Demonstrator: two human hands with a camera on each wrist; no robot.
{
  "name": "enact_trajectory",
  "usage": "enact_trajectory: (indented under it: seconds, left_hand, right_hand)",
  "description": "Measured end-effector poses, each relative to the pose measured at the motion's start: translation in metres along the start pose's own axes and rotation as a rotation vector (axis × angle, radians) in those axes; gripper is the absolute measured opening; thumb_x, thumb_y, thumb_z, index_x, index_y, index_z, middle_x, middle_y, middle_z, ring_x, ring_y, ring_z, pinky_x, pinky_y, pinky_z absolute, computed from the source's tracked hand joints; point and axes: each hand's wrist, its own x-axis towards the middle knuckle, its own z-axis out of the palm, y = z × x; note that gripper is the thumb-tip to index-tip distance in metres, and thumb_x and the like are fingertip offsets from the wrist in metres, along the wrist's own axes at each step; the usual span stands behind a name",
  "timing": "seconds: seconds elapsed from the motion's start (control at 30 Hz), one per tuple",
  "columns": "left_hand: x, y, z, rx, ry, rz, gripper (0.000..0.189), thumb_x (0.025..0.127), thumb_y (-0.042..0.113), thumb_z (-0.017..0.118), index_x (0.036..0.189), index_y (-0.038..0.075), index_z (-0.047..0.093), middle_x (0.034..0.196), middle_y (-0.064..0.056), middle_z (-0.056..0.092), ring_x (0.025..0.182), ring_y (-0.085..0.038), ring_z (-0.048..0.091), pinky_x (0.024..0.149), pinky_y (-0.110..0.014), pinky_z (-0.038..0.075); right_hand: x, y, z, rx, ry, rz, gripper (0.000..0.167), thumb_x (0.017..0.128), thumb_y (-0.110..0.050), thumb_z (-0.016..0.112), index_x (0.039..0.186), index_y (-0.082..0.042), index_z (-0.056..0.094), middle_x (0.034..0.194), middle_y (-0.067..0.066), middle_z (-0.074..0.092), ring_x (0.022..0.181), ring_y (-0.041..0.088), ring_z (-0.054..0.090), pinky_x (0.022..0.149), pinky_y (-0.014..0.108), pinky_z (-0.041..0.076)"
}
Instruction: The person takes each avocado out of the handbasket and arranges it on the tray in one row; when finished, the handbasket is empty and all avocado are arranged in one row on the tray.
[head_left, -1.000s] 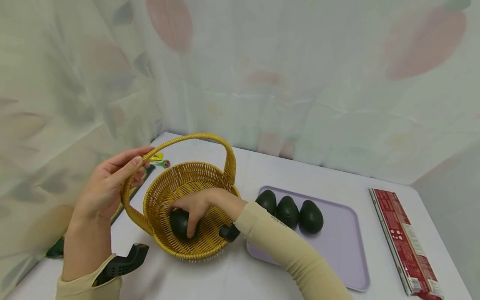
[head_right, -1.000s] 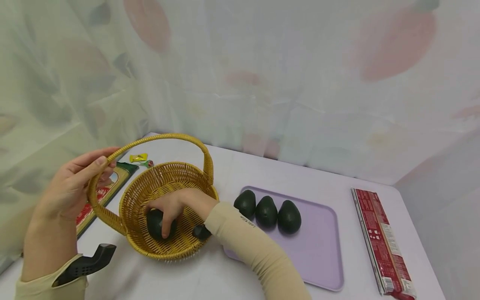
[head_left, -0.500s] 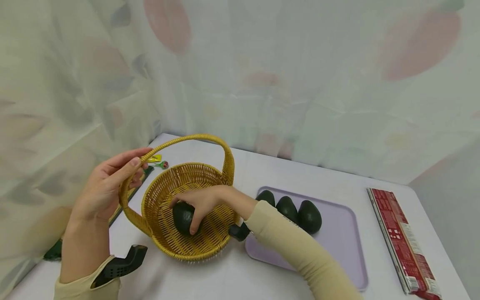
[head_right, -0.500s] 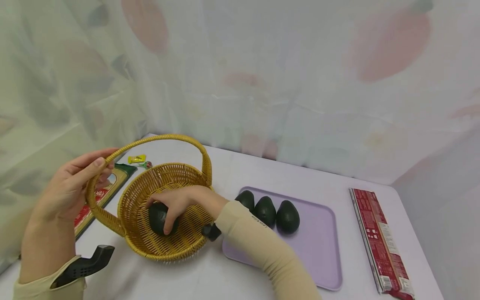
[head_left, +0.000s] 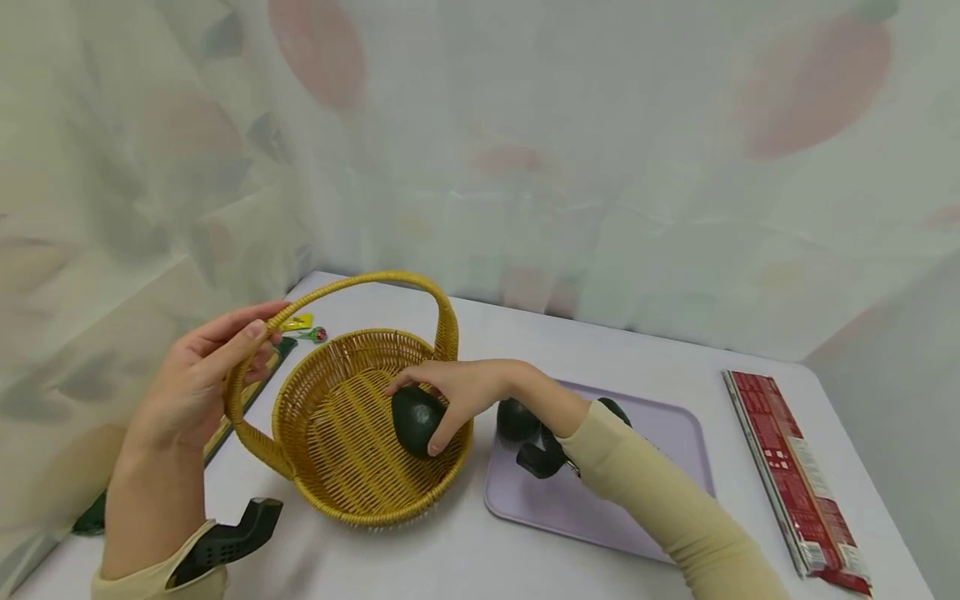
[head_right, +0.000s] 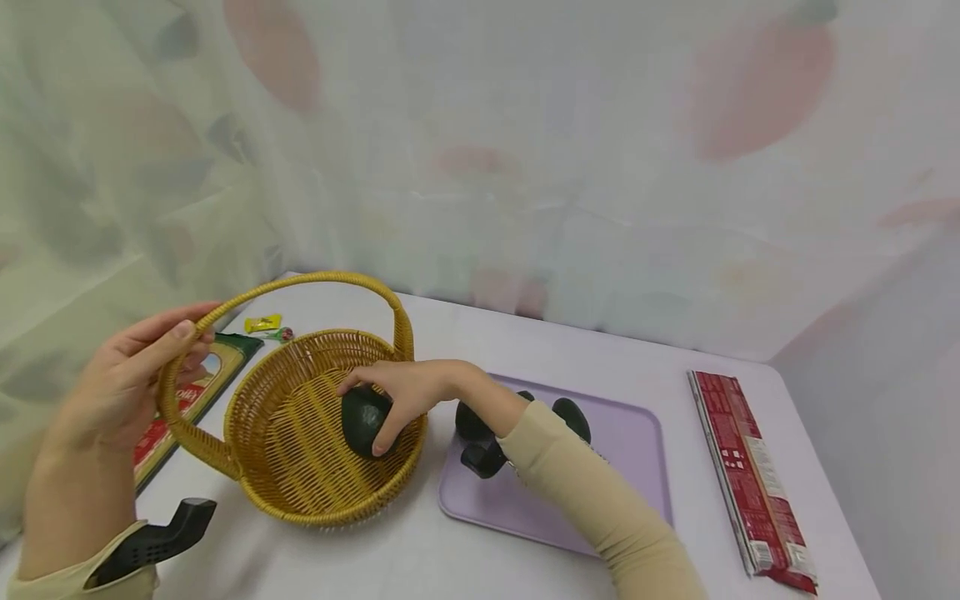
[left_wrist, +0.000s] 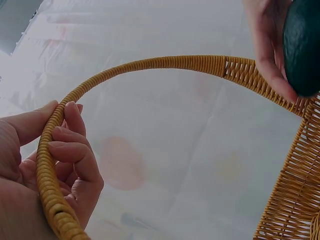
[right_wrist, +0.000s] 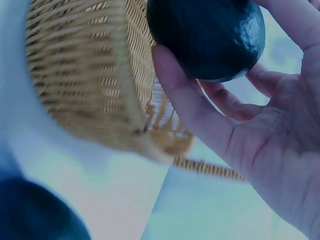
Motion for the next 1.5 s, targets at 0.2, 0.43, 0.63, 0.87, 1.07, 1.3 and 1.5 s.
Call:
enact_trajectory:
  seconds: [0.2,0.43,0.63,0.87,1.07,1.3,1.5]
  left_hand:
    - [0.0,0.0,-0.004,-0.003,-0.005,-0.001,0.033,0.102,-0.002,0.042,0.127,0.001,0.063,0.093,-0.006,0.063,0.075,-0.013,0.054,0.064,-0.019,0.05]
    - [0.001,-0.001,-0.009,-0.025,-0.011,0.0,0.033,0.102,-0.003,0.041,0.127,0.0,0.063,0.092,-0.007,0.064,0.075,-0.013,0.054,0.063,-0.019,0.05]
    - [0.0,-0.003,-0.012,-0.031,-0.024,0.017,0.034,0.102,-0.004,0.039,0.128,-0.002,0.061,0.093,-0.008,0.064,0.074,-0.015,0.053,0.061,-0.021,0.048]
    - [0.0,-0.005,-0.015,-0.047,-0.03,0.022,0.035,0.102,-0.005,0.037,0.129,-0.003,0.06,0.092,-0.009,0.064,0.074,-0.015,0.053,0.06,-0.021,0.047]
    - [0.001,-0.006,-0.014,-0.075,-0.035,0.021,0.035,0.102,-0.006,0.037,0.129,-0.003,0.06,0.093,-0.01,0.064,0.074,-0.015,0.053,0.06,-0.022,0.047]
    - [0.001,-0.006,-0.014,-0.107,-0.039,0.006,0.035,0.102,-0.006,0.037,0.129,-0.003,0.06,0.094,-0.01,0.065,0.074,-0.015,0.054,0.061,-0.022,0.048]
    - [0.001,-0.006,-0.014,-0.124,-0.044,0.021,0.036,0.102,-0.007,0.035,0.129,-0.005,0.059,0.095,-0.012,0.065,0.074,-0.015,0.054,0.06,-0.022,0.048]
  right_hand:
    - [-0.027,0.005,-0.003,0.016,0.041,0.019,0.084,0.077,-0.028,0.084,0.146,-0.021,0.036,0.141,-0.007,0.039,0.119,0.007,0.04,0.099,0.028,0.04]
    - [-0.06,0.016,-0.001,0.1,0.119,0.029,0.08,0.077,-0.026,0.084,0.143,-0.022,0.039,0.143,-0.008,0.039,0.13,0.005,0.034,0.105,0.027,0.036]
    - [-0.09,0.028,0.002,0.136,0.184,0.128,0.083,0.076,-0.031,0.085,0.145,-0.025,0.038,0.141,-0.013,0.038,0.12,0.015,0.046,0.1,0.033,0.04]
    - [-0.123,0.041,0.005,0.176,0.243,0.18,0.079,0.077,-0.032,0.083,0.142,-0.031,0.039,0.147,-0.011,0.036,0.128,0.022,0.04,0.103,0.041,0.038]
    - [-0.15,0.05,0.01,0.203,0.289,0.203,0.078,0.079,-0.03,0.082,0.144,-0.027,0.039,0.148,-0.007,0.036,0.127,0.027,0.04,0.1,0.043,0.04]
    - [-0.184,0.06,0.019,0.209,0.342,0.292,0.079,0.078,-0.031,0.083,0.144,-0.031,0.039,0.145,-0.01,0.037,0.125,0.027,0.044,0.095,0.046,0.041]
    - [-0.213,0.066,0.026,0.239,0.388,0.325,0.077,0.079,-0.029,0.082,0.142,-0.034,0.04,0.145,-0.005,0.037,0.127,0.033,0.04,0.089,0.045,0.046]
